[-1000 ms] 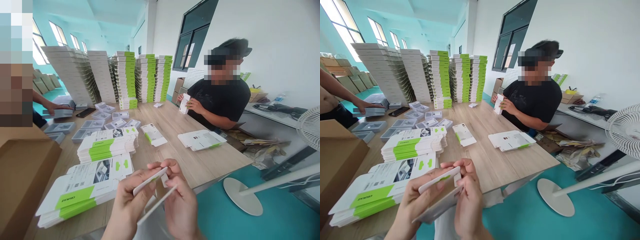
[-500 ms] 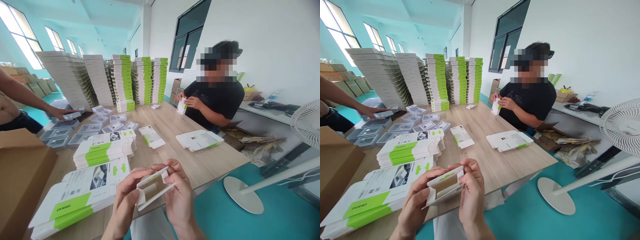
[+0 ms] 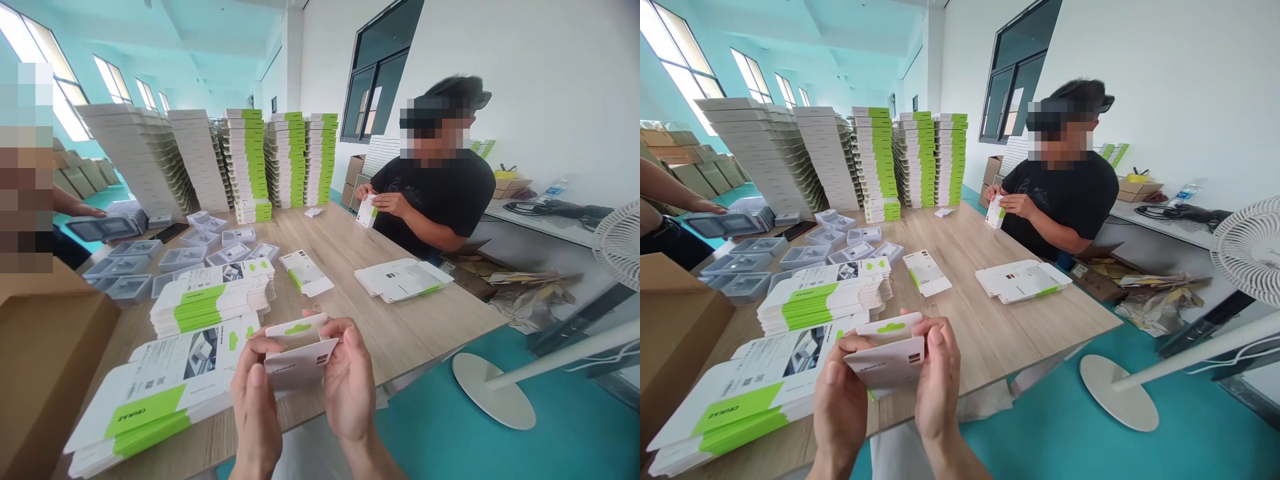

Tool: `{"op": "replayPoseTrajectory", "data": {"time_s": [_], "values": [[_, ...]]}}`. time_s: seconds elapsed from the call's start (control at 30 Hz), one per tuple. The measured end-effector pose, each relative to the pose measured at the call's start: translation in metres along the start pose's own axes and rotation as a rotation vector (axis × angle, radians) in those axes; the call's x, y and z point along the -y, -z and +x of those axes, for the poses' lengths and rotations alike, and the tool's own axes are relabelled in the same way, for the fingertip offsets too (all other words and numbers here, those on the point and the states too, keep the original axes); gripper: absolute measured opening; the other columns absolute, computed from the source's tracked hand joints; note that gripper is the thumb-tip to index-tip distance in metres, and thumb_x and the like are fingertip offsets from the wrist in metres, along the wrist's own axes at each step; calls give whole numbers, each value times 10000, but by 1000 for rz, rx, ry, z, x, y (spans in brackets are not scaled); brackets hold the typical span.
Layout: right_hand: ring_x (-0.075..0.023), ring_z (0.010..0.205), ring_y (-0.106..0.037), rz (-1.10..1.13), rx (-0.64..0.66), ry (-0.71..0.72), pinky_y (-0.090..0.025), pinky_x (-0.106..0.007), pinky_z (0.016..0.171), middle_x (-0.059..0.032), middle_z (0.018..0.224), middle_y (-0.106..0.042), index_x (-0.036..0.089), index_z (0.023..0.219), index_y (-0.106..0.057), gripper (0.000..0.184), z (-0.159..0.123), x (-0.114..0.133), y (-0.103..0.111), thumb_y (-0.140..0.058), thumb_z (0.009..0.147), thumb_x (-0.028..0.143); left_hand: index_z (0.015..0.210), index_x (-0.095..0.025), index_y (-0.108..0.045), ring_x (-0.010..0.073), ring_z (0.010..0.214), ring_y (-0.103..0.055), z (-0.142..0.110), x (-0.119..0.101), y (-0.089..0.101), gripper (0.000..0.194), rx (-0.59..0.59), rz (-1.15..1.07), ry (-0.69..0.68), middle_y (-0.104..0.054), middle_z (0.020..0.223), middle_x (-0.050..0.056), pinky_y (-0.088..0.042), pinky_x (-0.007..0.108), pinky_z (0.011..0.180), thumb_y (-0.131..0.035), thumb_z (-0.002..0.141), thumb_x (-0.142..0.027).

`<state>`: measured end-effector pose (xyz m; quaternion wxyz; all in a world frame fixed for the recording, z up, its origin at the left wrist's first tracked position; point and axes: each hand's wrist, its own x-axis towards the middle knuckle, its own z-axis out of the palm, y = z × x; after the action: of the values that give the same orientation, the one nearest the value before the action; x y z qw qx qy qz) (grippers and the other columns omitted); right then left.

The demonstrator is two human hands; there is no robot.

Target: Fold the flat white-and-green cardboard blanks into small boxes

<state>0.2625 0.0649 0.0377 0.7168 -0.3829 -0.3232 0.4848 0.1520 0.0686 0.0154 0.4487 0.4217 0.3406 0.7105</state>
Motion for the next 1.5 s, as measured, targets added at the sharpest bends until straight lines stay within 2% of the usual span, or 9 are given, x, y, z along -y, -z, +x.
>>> {"op": "replayPoseTrajectory", "data": {"time_s": [0.17, 0.27, 0.43, 0.5, 0.7, 0.87, 1.0, 1.27, 1.5], "values": [[-268, 1010, -665, -56, -101, 8, -510, -352, 798, -75, 1158, -768, 236, 693, -576, 489, -4, 3, -10, -767, 843, 661, 788, -228, -722, 148, 790, -612, -1, -1, -16, 404, -136, 153, -26, -725, 867, -7, -478, 205, 704, -701, 949, -597], [-237, 844, -663, -19, -120, -64, -497, -326, 670, -76, 1089, -772, 223, 699, -624, 460, -2, 3, -10, -788, 827, 634, 697, -212, -643, 123, 701, -597, -1, 0, -21, 452, -174, 193, -44, -706, 777, -18, -473, 192, 640, -709, 952, -579], [-193, 667, -597, 35, -107, -150, -452, -290, 545, -38, 823, -723, 215, 828, -762, 401, 5, 3, -10, -835, 759, 604, 930, -265, -657, 123, 993, -668, -2, 4, -27, 216, -229, 187, -203, -738, 1074, -16, -507, 185, 830, -702, 999, -464], [-179, 641, -571, 45, -131, -167, -449, -280, 532, -22, 772, -696, 217, 861, -791, 430, 7, 5, -13, -857, 715, 616, 1129, -312, -647, 127, 1147, -639, -1, 6, -25, 108, -186, 214, -309, -700, 1212, -6, -495, 205, 928, -650, 1044, -379], [-169, 648, -557, 35, -144, -174, -471, -278, 570, -21, 766, -676, 214, 849, -805, 532, 10, 9, -19, -855, 668, 711, 1304, -331, -652, 171, 1347, -519, 6, 11, -6, 301, 65, 638, -547, -558, 1398, 52, -487, 237, 992, -571, 1057, -180], [-190, 771, -571, 25, -157, -101, -473, -296, 636, -69, 1008, -737, 197, 665, -734, 467, 12, 8, -20, -864, 682, 646, 1376, -331, -611, 211, 1360, -521, 11, 12, -1, 385, 142, 733, -618, -513, 1405, 72, -490, 328, 1094, -641, 1021, -185], [-144, 700, -482, 13, -139, -87, -401, -292, 596, -71, 1130, -742, 190, 551, -564, 515, 13, 8, -19, -849, 706, 590, 1341, -310, -618, 237, 1342, -526, 14, 12, 1, 358, 177, 752, -661, -519, 1354, 84, -499, 386, 1119, -688, 1000, -223], [-164, 747, -502, -9, -109, -107, -396, -308, 615, -89, 1209, -738, 212, 533, -416, 535, 19, 13, -17, -851, 680, 486, 1270, -297, -640, 251, 1162, -604, 18, 13, 6, 279, 194, 792, -678, -532, 1259, 92, -603, 346, 881, -701, 997, -296], [-136, 744, -567, 3, -75, 21, -461, -281, 622, -55, 1336, -677, 229, 751, -535, 368, 15, 5, -12, -849, 785, 417, 1090, -288, -678, 235, 1079, -616, 18, 12, 4, 119, 179, 746, -580, -588, 1120, 59, -560, 321, 846, -722, 981, -308]]}}
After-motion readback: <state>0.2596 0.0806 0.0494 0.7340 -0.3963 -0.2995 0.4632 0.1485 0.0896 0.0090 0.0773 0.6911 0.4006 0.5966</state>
